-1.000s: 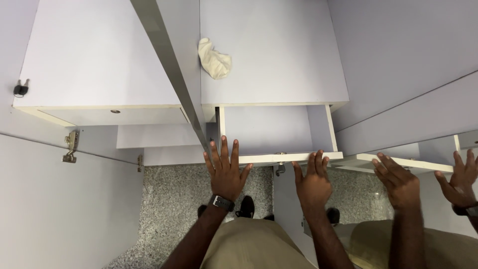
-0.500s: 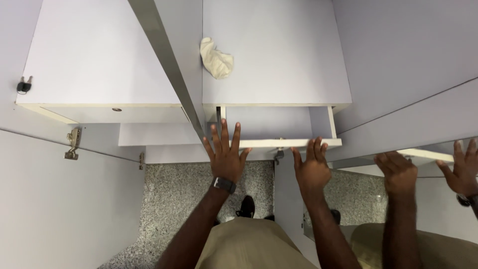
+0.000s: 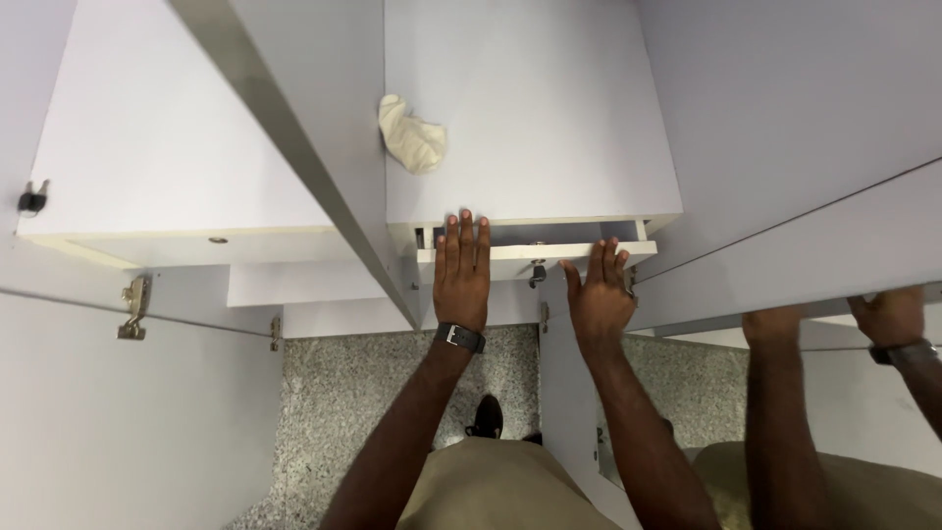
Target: The person cleans the interior of a white wall-mounted cabinet and a drawer using a white cloth. They wipe the bottom shelf and the inside of the drawer, then close the drawer and lock it with a key.
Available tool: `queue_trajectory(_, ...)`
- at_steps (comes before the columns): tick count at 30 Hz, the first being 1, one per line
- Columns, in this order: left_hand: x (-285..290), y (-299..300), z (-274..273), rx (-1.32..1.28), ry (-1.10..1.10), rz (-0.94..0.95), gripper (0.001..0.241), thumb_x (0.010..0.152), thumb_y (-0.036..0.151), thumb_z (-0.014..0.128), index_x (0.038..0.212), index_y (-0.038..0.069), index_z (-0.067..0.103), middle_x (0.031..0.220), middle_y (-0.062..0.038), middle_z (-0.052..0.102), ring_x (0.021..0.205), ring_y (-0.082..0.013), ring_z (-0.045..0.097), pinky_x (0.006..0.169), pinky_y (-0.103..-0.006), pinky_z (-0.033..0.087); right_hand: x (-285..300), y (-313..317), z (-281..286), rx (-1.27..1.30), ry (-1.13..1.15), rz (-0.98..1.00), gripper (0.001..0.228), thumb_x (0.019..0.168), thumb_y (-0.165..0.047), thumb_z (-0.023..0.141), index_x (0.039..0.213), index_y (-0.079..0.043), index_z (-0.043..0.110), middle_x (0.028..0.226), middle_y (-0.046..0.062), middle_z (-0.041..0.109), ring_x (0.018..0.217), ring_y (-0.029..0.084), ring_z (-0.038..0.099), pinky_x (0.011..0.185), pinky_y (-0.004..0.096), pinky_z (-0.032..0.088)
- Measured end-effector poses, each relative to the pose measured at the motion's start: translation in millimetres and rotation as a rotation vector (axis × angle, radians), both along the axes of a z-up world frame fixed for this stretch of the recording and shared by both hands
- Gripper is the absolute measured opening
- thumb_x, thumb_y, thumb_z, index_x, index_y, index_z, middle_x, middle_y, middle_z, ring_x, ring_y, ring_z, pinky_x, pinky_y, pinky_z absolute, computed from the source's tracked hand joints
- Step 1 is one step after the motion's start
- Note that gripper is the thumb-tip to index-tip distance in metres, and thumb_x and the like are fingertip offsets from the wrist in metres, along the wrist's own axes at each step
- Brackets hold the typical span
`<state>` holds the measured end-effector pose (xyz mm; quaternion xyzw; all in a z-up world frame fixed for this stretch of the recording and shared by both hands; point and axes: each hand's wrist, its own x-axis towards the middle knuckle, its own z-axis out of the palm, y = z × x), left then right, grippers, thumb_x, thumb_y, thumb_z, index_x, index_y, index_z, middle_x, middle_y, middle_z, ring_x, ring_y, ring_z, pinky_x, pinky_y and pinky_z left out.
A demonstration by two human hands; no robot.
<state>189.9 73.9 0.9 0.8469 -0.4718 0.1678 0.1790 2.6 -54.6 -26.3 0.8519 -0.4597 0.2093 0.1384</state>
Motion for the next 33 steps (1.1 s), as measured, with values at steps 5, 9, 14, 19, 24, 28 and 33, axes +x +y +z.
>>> queue_trajectory(5,14,-11,0,-0.051,-0.005,-0.019,0.072,0.093,-0.010,0.061,0.159,0.011,0.039,0.164,-0.009,0.041,0.153,-0.0278,0.037,0.128,-0.0460,0.032,23,-2,33,0.032,-0.239,0.008,0.099,0.101,-0.072,0.047,0.160,0.005,0.030,0.159,0.034,0.034,0.129,0.048,0.060,0.067,0.044,0.065)
queue_trajectory(9,29,-19,-2,-0.095,-0.077,-0.068,0.065,0.092,-0.007,0.065,0.154,0.004,0.050,0.143,-0.014,0.062,0.138,-0.0329,0.055,0.124,-0.0493,0.036,39,-5,57,0.162,-0.323,-0.020,0.099,0.095,-0.074,0.049,0.163,-0.005,0.029,0.163,0.042,0.007,0.134,0.050,0.057,0.074,0.050,0.065)
queue_trajectory(14,31,-20,-6,-0.151,-0.128,-0.047,0.055,0.093,-0.004,0.067,0.146,0.008,0.059,0.131,-0.011,0.067,0.126,-0.0304,0.062,0.121,-0.0510,0.041,40,-27,37,-0.161,-0.109,0.132,0.070,0.102,-0.059,0.057,0.156,-0.015,0.048,0.164,0.017,0.035,0.146,0.039,0.052,0.117,0.059,0.043)
queue_trajectory(19,34,-31,-8,-0.228,-0.157,0.002,0.052,0.092,-0.004,0.068,0.141,0.013,0.065,0.122,-0.008,0.068,0.115,-0.0285,0.064,0.114,-0.0503,0.046,42,-40,51,0.014,-0.298,0.341,0.049,0.098,-0.043,0.069,0.136,-0.012,0.070,0.145,0.011,0.065,0.140,0.030,0.056,0.121,0.057,0.037)
queue_trajectory(24,24,-29,1,-0.211,-0.139,0.036,0.045,0.093,-0.002,0.067,0.137,0.010,0.067,0.120,-0.009,0.067,0.116,-0.0283,0.063,0.115,-0.0500,0.047,42,-34,64,0.089,-0.319,0.361,0.052,0.090,-0.037,0.078,0.132,-0.007,0.071,0.139,0.016,0.067,0.137,0.034,0.058,0.121,0.054,0.039)
queue_trajectory(28,24,-29,1,-0.222,-0.095,0.045,0.044,0.094,0.000,0.067,0.137,0.009,0.066,0.121,-0.011,0.066,0.117,-0.0296,0.061,0.115,-0.0508,0.046,42,-35,55,0.124,-0.324,0.361,0.053,0.089,-0.036,0.076,0.132,-0.005,0.071,0.141,0.017,0.067,0.138,0.035,0.059,0.121,0.053,0.039)
queue_trajectory(33,26,-25,13,-0.237,-0.073,-0.020,0.049,0.088,0.017,0.078,0.134,0.006,0.067,0.122,-0.013,0.065,0.118,-0.0325,0.058,0.114,-0.0522,0.044,42,-24,57,0.102,-0.295,0.337,0.049,0.099,-0.026,0.077,0.140,-0.002,0.064,0.151,0.019,0.058,0.146,0.037,0.049,0.123,0.054,0.035)
